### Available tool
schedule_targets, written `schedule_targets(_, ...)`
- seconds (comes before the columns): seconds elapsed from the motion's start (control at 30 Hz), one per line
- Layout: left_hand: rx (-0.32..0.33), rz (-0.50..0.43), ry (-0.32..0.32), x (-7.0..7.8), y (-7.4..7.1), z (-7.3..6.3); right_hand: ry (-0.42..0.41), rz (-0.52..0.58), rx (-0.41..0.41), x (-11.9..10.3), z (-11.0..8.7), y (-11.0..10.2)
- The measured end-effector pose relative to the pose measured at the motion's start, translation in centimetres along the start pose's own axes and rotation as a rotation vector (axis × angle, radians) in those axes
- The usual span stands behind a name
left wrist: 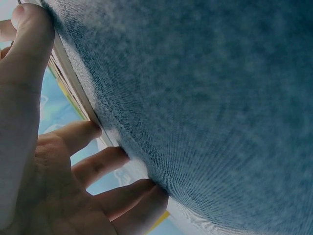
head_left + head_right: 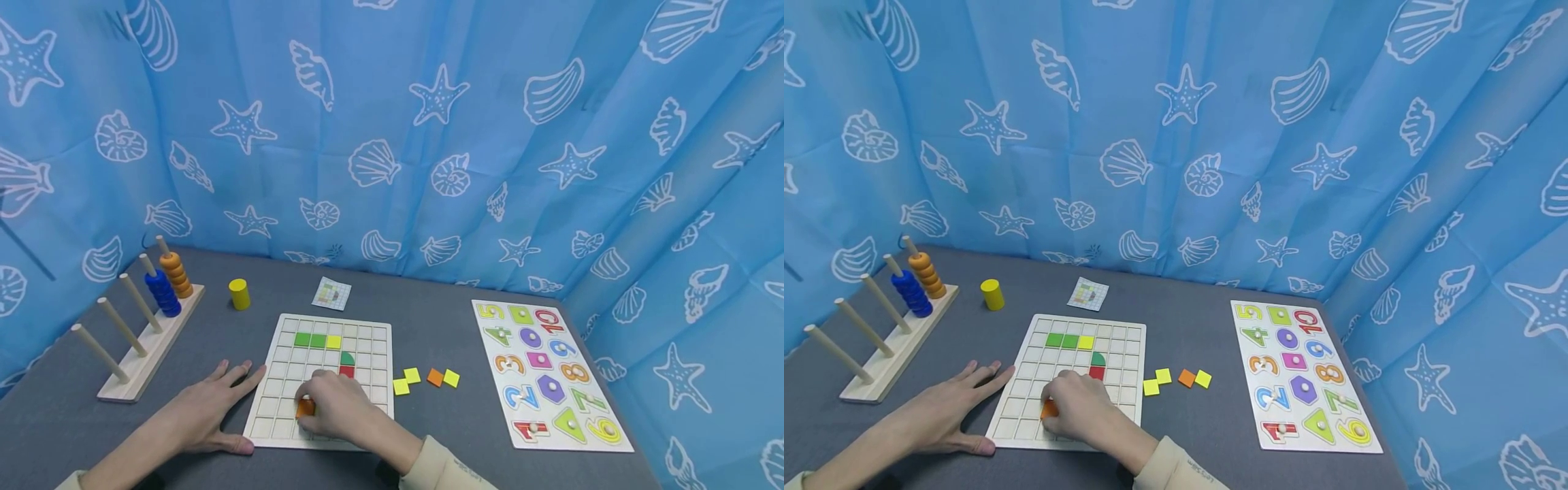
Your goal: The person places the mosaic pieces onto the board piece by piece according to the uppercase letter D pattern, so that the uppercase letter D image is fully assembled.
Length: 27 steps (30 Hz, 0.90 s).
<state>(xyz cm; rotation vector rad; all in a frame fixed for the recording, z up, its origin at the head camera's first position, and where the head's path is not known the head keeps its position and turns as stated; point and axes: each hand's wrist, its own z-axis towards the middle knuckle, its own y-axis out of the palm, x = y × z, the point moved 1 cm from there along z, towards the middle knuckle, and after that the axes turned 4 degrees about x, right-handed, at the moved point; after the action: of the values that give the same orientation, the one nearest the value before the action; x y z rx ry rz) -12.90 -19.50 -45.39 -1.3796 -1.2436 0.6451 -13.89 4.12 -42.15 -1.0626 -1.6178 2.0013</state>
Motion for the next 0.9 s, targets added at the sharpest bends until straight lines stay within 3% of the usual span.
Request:
schedule_targets(0.5, 0.006, 0.001, 0.006, 0.03, -0.07, -0.07, 0.062, -0.016, -0.009, -0.01, -0.1, -0.2)
schedule_targets(0.9, 0.015, 0.016, 0.003, 0.18, -0.03, -0.07, 0.064, 0.029, -0.014, 0.14, -0.01, -0.13)
